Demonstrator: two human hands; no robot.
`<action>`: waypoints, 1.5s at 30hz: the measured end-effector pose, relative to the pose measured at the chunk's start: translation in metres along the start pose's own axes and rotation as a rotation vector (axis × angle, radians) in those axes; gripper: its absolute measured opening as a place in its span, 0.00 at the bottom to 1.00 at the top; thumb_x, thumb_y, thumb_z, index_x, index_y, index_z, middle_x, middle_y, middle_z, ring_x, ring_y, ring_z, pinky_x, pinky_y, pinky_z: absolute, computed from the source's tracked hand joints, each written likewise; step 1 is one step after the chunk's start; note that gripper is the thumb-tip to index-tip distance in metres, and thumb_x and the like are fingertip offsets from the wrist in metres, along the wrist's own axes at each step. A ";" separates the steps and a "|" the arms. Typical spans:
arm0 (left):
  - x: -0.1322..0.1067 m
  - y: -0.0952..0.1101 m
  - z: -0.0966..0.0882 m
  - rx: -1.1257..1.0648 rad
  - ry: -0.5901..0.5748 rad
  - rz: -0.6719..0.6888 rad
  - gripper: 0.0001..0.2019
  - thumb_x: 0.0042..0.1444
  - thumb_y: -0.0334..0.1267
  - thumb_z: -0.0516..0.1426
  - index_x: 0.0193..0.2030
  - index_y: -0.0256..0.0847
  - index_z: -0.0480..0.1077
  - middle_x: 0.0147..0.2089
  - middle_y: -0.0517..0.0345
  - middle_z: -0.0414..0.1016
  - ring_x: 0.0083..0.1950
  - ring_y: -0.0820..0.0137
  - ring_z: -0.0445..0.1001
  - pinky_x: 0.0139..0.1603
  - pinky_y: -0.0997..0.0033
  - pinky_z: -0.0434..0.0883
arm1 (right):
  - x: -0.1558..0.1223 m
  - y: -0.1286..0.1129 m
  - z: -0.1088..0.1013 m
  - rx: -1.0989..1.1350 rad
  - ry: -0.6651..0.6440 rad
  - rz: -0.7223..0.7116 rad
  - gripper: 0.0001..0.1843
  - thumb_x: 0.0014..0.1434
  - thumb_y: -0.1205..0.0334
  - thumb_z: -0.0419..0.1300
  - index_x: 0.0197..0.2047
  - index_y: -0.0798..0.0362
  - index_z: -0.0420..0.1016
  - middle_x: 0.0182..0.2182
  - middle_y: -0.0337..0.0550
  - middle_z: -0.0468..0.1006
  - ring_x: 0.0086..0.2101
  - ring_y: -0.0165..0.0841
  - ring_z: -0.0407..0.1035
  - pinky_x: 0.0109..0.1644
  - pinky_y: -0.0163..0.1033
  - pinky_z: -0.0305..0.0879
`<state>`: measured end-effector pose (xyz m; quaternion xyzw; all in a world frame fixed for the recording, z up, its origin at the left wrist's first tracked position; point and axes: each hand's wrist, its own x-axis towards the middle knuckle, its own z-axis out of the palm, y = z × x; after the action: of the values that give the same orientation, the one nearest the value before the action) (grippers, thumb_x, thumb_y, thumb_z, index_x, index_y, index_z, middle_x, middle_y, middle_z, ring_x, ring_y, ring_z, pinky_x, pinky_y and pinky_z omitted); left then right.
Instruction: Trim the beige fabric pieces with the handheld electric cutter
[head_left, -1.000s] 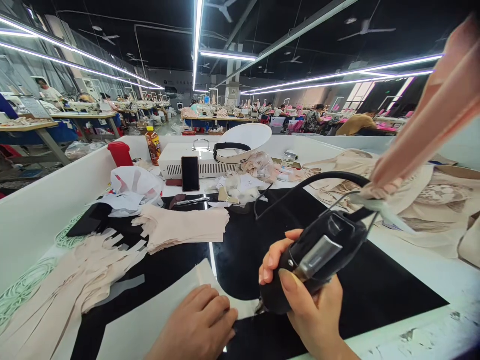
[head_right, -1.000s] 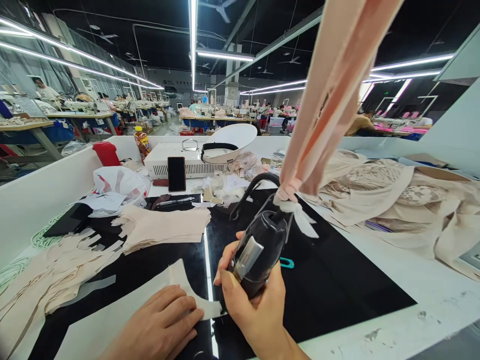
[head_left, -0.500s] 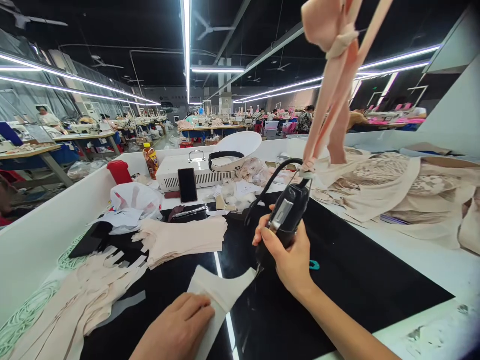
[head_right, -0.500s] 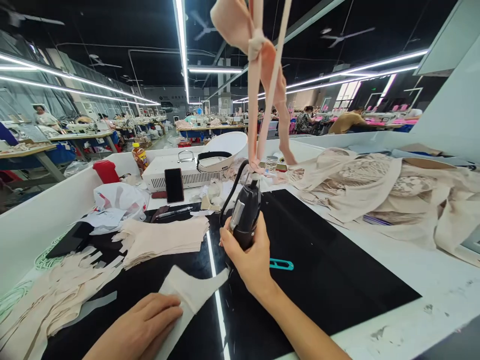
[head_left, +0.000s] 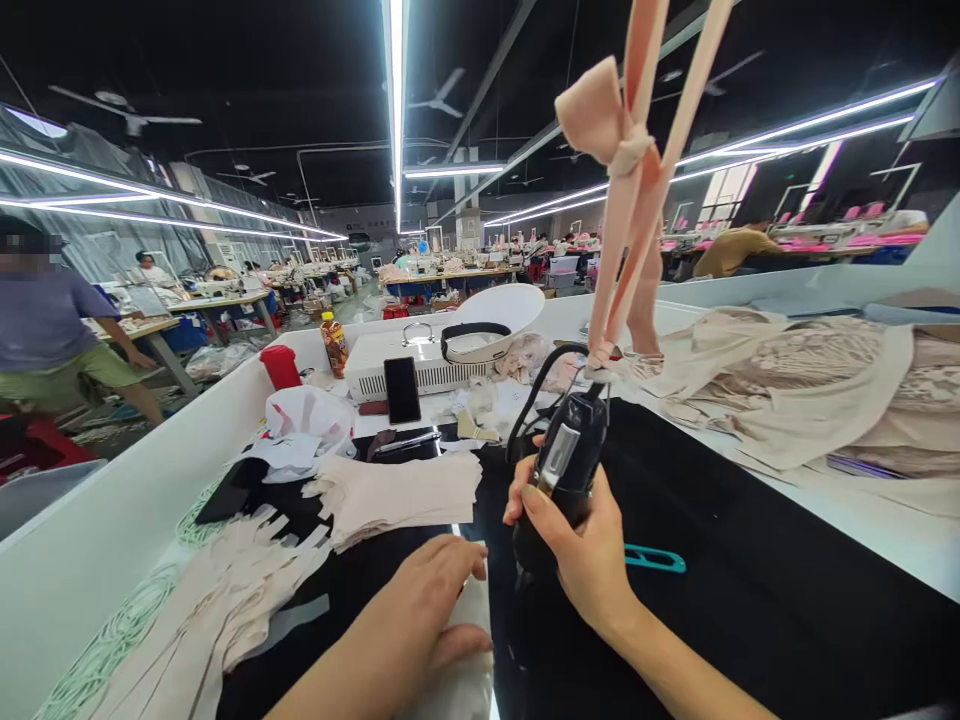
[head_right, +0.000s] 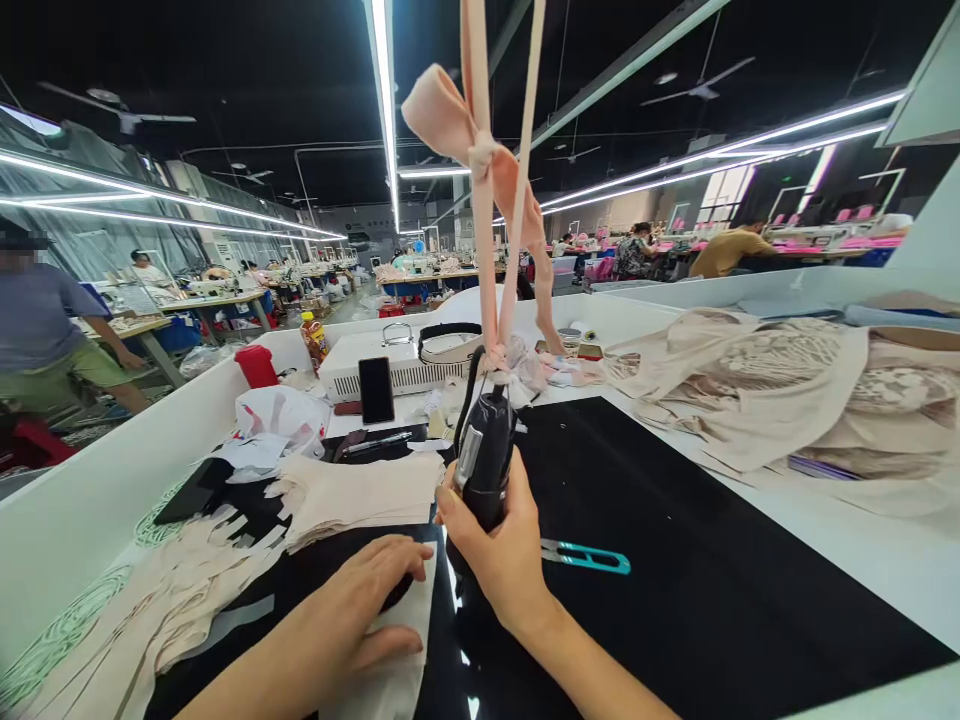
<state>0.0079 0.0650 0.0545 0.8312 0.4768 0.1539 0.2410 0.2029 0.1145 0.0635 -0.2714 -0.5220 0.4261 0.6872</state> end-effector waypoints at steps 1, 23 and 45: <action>0.006 -0.001 -0.002 -0.030 -0.041 -0.034 0.23 0.57 0.36 0.73 0.56 0.45 0.72 0.69 0.52 0.71 0.75 0.53 0.62 0.74 0.53 0.65 | 0.000 0.001 0.001 -0.001 -0.003 0.007 0.13 0.62 0.56 0.71 0.43 0.47 0.72 0.33 0.34 0.78 0.26 0.29 0.73 0.32 0.36 0.75; -0.006 -0.032 0.007 0.075 -0.215 -0.128 0.44 0.55 0.61 0.71 0.73 0.51 0.63 0.73 0.51 0.68 0.83 0.47 0.42 0.79 0.30 0.32 | -0.005 0.009 0.042 0.062 -0.047 0.035 0.13 0.58 0.60 0.69 0.41 0.48 0.68 0.29 0.33 0.75 0.25 0.29 0.71 0.31 0.35 0.72; 0.001 -0.008 -0.009 0.190 -0.251 -0.144 0.50 0.51 0.38 0.75 0.78 0.51 0.58 0.81 0.46 0.51 0.82 0.44 0.45 0.78 0.26 0.39 | -0.021 0.007 0.062 0.037 -0.114 0.062 0.14 0.56 0.59 0.67 0.42 0.48 0.67 0.31 0.37 0.75 0.26 0.31 0.67 0.31 0.39 0.72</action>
<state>-0.0015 0.0715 0.0574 0.8267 0.5135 -0.0148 0.2293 0.1398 0.0953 0.0664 -0.2498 -0.5439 0.4713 0.6477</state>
